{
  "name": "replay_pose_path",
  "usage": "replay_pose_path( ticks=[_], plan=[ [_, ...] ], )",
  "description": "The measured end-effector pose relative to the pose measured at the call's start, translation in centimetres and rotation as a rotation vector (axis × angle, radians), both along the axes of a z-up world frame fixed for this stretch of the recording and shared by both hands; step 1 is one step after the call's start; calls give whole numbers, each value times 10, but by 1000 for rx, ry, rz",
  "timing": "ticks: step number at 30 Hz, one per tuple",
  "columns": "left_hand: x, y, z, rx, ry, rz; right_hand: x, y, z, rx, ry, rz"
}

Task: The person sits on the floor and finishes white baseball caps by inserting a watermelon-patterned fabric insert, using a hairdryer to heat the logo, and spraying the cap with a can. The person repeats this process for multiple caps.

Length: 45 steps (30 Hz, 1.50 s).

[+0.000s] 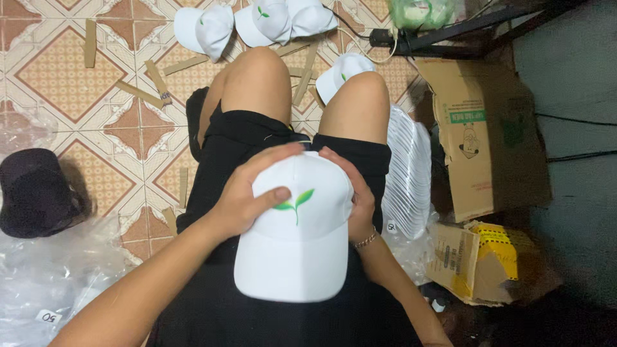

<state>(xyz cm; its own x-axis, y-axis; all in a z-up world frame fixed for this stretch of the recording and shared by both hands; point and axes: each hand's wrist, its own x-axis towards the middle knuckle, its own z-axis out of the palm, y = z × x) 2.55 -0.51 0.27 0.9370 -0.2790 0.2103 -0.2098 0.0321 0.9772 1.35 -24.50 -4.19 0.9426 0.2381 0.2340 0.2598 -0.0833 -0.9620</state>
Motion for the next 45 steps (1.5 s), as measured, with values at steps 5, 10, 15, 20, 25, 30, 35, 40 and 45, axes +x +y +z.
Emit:
replay_pose_path(
  ticks=[5,10,15,20,25,30,35,40,45],
  plan=[
    [1,-10,-8,-14,277,26,6,-9,-7,75,99,59],
    [2,-16,-1,159,188,145,8,-13,-15,-57,-25,38],
    [-5,-28,-2,271,18,265,1,-3,-27,587,440,38],
    [17,-11,-5,-54,213,-61,17,-18,2,-144,-38,95],
    [30,-3,-14,29,-31,-106,13,-12,22,-143,-73,55],
    [23,-28,-20,-160,308,-5,9,-12,3,-130,-42,39],
    [22,-34,-25,-91,383,82,12,-14,-7,-159,-111,13],
    [22,-22,-53,-132,220,440,30,-12,12,188,-170,-79],
    [6,-4,-64,-497,352,94,75,-12,36,374,-352,-268]
  ],
)
